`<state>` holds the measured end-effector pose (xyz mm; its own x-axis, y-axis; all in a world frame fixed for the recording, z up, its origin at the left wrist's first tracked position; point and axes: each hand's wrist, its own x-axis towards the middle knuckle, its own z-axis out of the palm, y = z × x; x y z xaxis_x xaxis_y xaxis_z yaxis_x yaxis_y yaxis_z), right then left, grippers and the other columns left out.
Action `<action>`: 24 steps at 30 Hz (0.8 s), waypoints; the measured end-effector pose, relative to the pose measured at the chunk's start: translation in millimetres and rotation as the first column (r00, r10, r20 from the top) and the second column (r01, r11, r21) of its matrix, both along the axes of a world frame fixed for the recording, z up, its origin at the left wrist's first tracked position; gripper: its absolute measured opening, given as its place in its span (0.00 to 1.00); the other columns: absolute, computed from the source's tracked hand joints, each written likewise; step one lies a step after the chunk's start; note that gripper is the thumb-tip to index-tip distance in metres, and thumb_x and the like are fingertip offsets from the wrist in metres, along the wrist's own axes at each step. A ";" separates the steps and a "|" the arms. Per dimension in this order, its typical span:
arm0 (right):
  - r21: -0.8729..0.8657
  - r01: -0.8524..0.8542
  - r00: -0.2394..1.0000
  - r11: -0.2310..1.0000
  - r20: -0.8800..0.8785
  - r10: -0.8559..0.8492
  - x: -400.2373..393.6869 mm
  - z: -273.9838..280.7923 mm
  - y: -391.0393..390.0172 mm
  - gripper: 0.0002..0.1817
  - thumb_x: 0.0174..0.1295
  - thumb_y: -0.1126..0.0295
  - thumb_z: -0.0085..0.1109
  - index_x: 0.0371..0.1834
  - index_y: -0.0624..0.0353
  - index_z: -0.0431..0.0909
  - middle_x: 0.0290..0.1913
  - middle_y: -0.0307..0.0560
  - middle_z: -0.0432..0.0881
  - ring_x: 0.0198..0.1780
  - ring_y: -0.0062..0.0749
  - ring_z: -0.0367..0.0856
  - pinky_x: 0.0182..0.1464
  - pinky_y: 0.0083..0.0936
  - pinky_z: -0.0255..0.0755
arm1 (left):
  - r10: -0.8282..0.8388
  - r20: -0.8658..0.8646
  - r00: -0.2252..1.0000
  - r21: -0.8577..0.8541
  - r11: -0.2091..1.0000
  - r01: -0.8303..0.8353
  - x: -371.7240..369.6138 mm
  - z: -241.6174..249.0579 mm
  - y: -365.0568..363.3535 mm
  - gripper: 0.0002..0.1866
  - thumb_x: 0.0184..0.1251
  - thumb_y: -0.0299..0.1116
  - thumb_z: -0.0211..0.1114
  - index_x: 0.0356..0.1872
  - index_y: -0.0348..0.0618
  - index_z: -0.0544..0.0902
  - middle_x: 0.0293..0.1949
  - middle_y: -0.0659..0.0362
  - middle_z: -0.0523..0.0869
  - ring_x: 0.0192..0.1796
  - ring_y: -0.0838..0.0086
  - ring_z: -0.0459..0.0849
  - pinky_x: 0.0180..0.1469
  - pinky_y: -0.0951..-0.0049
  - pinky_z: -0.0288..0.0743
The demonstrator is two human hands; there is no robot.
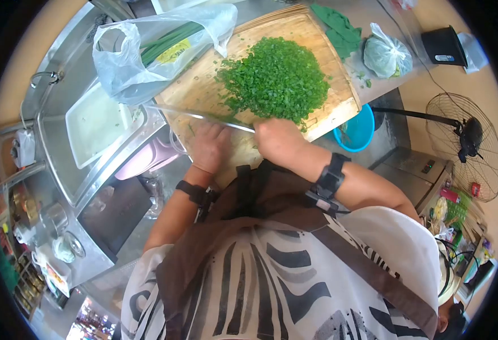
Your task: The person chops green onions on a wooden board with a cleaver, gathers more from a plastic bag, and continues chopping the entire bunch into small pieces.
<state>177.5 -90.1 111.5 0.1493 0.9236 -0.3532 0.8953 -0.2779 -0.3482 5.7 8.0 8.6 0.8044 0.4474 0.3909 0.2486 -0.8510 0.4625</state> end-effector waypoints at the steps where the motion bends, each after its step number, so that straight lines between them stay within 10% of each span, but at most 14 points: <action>1: -0.011 0.004 1.000 1.000 0.005 -0.004 -4.2 3.2 2.3 0.09 0.59 0.70 0.51 0.32 0.63 0.77 0.27 0.61 0.81 0.31 0.58 0.82 0.35 0.49 0.76 | -0.017 0.018 1.000 0.011 1.000 0.017 -3.4 1.6 -2.1 0.12 0.48 0.27 0.59 0.36 0.40 0.82 0.41 0.56 0.81 0.49 0.60 0.79 0.54 0.60 0.72; 24: 0.027 0.084 0.992 0.996 -0.095 -0.081 4.7 12.9 -14.8 0.12 0.63 0.65 0.54 0.34 0.63 0.79 0.27 0.63 0.80 0.33 0.60 0.80 0.38 0.49 0.75 | -0.018 0.054 0.998 -0.053 0.998 0.021 -7.4 -0.7 -7.4 0.15 0.49 0.26 0.60 0.41 0.41 0.80 0.42 0.56 0.80 0.45 0.61 0.78 0.47 0.63 0.74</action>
<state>182.3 -104.8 124.4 0.1929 0.9202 -0.3406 0.8326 -0.3372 -0.4395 -1.8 0.6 7.9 0.7919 0.4532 0.4094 0.2057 -0.8291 0.5199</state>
